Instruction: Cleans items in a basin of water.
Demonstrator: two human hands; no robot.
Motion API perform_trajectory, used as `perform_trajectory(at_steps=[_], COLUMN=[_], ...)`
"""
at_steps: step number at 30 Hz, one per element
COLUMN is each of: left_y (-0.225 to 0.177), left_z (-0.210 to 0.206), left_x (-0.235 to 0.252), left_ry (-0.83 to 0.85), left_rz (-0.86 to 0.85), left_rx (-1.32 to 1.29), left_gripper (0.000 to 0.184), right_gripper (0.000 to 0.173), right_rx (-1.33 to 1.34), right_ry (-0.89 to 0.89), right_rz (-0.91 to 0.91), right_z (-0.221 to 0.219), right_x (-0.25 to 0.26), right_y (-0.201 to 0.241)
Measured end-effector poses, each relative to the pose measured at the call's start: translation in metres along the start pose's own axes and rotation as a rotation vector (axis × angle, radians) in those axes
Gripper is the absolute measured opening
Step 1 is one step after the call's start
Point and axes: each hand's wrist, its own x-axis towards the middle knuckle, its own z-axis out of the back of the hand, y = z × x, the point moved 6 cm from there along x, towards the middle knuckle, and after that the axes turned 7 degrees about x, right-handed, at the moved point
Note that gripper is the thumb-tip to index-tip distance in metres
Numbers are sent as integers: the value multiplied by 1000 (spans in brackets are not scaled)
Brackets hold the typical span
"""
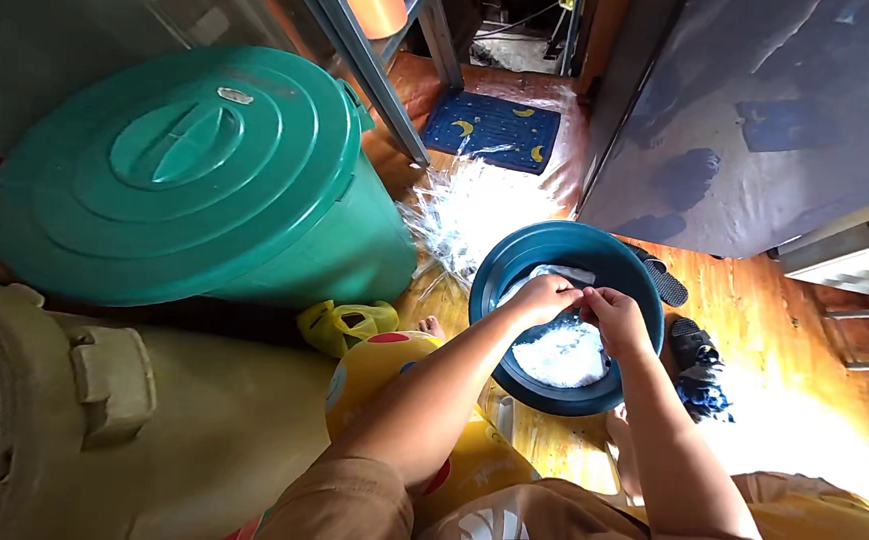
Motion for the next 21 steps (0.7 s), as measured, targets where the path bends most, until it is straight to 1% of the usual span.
perform_trajectory(at_steps=[2, 3, 5, 6, 8, 9, 10, 13, 15, 17, 19, 20, 21], left_y=[2, 4, 5, 4, 2, 2, 3, 8, 8, 7, 5, 4, 2], left_z=[0, 0, 0, 1, 1, 1, 0, 0, 1, 4, 5, 7, 8], left_x=[0, 0, 0, -1, -3, -3, -2, 2, 1, -1, -2, -3, -4], left_ry=[10, 14, 19, 16, 18, 23, 27, 34, 27, 9, -24, -49, -75], left_rz=[-26, -27, -4, 13, 62, 76, 72, 7, 6, 31, 32, 17, -1], left_rx=[-11, -26, -44, -48, -66, -67, -47, 75, 141, 198, 226, 226, 222], left_gripper=[22, 19, 19, 22, 32, 35, 35, 22, 19, 20, 20, 19, 17], right_gripper=[10, 7, 7, 8, 17, 18, 16, 6, 11, 18, 32, 42, 48], right_rx=[3, 8, 26, 34, 32, 20, -1, -88, -166, -246, -282, -285, -283], right_ry=[36, 51, 64, 58, 39, 36, 39, 54, 69, 82, 113, 137, 160], right_rz=[-11, -19, -18, -4, 12, 14, 20, 66, 97, 143, 204, 216, 205], right_z=[3, 4, 5, 4, 3, 3, 3, 5, 6, 4, 0, -2, -4], right_x=[-1, -2, -2, -2, -2, -1, -1, 1, 1, -1, -3, -3, -4], right_y=[2, 2, 2, 1, -1, -1, -1, 0, 2, 5, 7, 7, 7])
